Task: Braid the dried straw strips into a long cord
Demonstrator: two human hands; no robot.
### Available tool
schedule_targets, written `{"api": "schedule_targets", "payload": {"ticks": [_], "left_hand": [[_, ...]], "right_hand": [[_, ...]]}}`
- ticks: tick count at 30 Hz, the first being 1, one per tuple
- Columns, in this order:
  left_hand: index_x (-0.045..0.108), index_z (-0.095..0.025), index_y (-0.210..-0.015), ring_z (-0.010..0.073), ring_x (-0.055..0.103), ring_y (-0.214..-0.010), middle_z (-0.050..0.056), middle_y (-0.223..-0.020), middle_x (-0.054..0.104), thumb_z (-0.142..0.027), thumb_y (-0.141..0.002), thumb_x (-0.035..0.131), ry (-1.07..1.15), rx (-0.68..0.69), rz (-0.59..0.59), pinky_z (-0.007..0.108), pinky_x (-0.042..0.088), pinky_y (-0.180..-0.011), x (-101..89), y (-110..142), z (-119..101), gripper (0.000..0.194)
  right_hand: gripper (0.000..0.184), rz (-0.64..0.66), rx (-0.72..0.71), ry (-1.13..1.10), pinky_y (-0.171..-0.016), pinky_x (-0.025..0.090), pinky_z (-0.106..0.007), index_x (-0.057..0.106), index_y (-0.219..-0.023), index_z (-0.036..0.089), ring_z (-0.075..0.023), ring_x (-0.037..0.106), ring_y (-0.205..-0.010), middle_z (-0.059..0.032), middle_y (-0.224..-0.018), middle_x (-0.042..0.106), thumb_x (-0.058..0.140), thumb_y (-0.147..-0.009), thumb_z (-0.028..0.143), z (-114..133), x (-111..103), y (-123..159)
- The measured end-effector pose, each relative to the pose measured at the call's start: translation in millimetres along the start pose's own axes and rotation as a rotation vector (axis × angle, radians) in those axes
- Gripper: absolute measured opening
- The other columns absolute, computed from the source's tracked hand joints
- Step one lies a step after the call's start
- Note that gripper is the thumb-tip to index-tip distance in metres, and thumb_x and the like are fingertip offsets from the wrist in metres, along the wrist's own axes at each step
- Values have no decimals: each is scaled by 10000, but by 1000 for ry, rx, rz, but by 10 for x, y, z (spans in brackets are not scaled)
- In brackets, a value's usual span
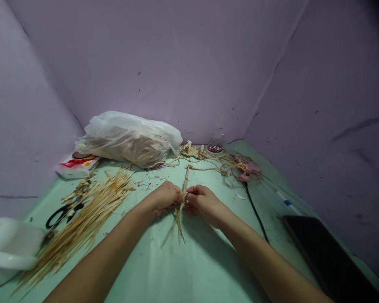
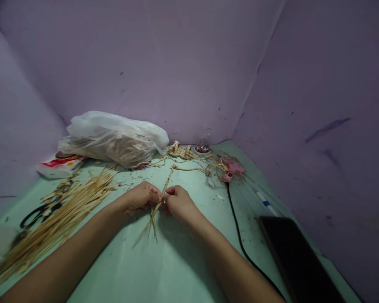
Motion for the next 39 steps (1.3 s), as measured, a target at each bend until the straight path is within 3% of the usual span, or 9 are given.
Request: {"api": "schedule_targets", "payload": {"ticks": [3,6,14,21,23,27,30,34,39], "left_hand": [[454,-148,-481,29,171,-300,-81,-329,267,-181,-510,493,-12,-5,8,199,72,-343,-2,4,0,59],[480,-141,-495,29,187,-303,-78,-332,291,-181,-507,486,-12,-7,14,195,95,-347,12,-4,6,42],[572,-101,-507,44,288,-340,-29,-361,430,-166,-524,507,-182,57,49,194,195,-376,-62,-11,-3,93],[626,-107,-630,48,297,-351,7,-459,543,-255,-535,562,-360,-19,106,187,199,-371,-470,52,45,187],[626,-112,-639,58,326,-366,17,-500,568,-282,-541,559,-424,-30,12,192,222,-378,-664,83,22,207],[632,-130,-619,113,471,-510,5,-545,577,-277,-531,543,-650,34,-401,207,329,-487,-1187,277,-126,193],[633,-143,-602,137,492,-543,-4,-525,554,-280,-543,519,-806,13,-579,219,331,-504,-1487,543,-213,187],[625,-154,-599,122,464,-503,-6,-506,528,-245,-530,514,-885,-98,-596,210,309,-468,-1677,829,-213,160],[609,-161,-577,117,470,-507,-4,-519,538,-165,-478,497,-931,-253,-497,198,314,-464,-1806,869,-24,150]], "right_hand": [[60,143,113,-189,-342,172,-186,455,-616,159,-46,249,-315,79,-383,313,441,-669,134,-36,65,2],[79,142,80,-161,-333,86,-199,462,-550,154,-29,176,-300,86,-353,289,489,-623,143,-52,26,-29],[55,153,47,-140,-323,90,-201,530,-532,125,-17,207,-299,50,-402,441,521,-562,170,-160,-9,-132],[56,138,83,-183,-316,70,-201,512,-559,145,-18,186,-284,85,-362,365,545,-562,190,-171,-21,-121],[64,131,81,-168,-316,72,-200,513,-564,146,-17,190,-283,90,-359,346,548,-563,200,-172,-25,-122],[93,139,81,-146,-322,69,-196,500,-567,148,-12,180,-288,95,-359,325,558,-563,220,-172,-12,-112],[128,127,90,-136,-325,71,-194,487,-574,154,-16,183,-295,100,-350,296,575,-560,246,-181,-3,-100],[164,156,111,-147,-332,73,-195,483,-595,154,-13,182,-305,93,-379,320,590,-562,274,-202,21,-106],[186,166,114,-150,-343,72,-199,481,-604,153,-12,181,-322,83,-409,338,598,-568,293,-194,29,-102]]}}
Point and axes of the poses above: each hand's wrist, its own y-axis away from the middle knuckle, its own x-axis out of the palm, z = x × y, the point moved 4 cm from there along -y, towards the middle knuckle
